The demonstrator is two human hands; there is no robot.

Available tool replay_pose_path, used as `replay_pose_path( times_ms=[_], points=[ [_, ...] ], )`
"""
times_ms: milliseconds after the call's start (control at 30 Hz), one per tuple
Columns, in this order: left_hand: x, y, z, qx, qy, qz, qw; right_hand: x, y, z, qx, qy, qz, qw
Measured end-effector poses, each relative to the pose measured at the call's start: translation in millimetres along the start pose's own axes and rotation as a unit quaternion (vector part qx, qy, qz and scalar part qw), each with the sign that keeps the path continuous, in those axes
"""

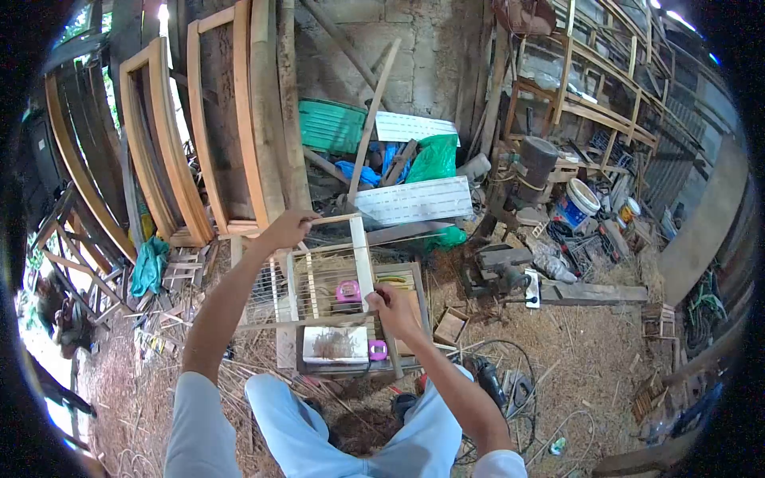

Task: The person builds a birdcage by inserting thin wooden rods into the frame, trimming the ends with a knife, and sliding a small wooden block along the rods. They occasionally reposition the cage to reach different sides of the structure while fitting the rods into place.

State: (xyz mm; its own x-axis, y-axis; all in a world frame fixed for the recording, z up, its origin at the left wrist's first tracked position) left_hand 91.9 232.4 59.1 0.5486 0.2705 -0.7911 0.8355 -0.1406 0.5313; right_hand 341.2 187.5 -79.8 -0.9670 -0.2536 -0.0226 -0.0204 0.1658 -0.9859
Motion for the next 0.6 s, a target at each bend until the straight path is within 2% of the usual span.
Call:
replay_pose_path(
  times_ms=[33,67,133,167,200,267,367,467,533,600],
  points=[
    [2,3,2,0.038,0.013,-0.015,0.999,2,1,5,-0.011,-0.01,0.021,1.0],
    [5,3,8,0.037,0.015,-0.016,0.999,3,2,12,-0.012,-0.011,0.021,1.0],
    [-2,29,29,0.153,0.148,-0.068,0.975,0,-1,24,-0.051,0.027,0.046,0.997],
    [-8,50,46,0.154,0.214,-0.083,0.961,0,-7,32,-0.04,0.017,0.067,0.997],
    [-4,66,59,0.154,0.213,-0.083,0.961,0,-8,34,-0.039,0.017,0.066,0.997],
    [-2,107,101,0.241,0.326,-0.09,0.91,-3,-4,46,-0.043,0.022,0.063,0.997],
    [38,115,120,0.225,0.263,-0.052,0.937,-3,-1,56,-0.036,0.023,0.034,0.999],
    [49,120,122,0.23,0.272,-0.044,0.933,-7,10,65,-0.029,0.025,0.016,0.999],
    [47,120,119,0.235,0.286,-0.047,0.928,-11,20,65,-0.03,0.027,0.093,0.995],
    [56,111,112,0.213,0.219,-0.025,0.952,-8,16,75,-0.046,0.035,0.074,0.996]
  ],
)
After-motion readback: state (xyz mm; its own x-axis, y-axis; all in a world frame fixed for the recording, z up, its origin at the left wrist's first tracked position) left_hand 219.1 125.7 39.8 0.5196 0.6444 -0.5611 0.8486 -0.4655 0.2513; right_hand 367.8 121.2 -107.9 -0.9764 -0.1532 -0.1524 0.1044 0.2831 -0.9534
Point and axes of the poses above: each hand's wrist, its own z-axis away from the middle knuckle, its own x-axis out of the palm, y = z × x, the point moved 9 cm from there along -z, towards the middle knuckle, and after that the axes turned 9 degrees about y, right-handed, at the moved point
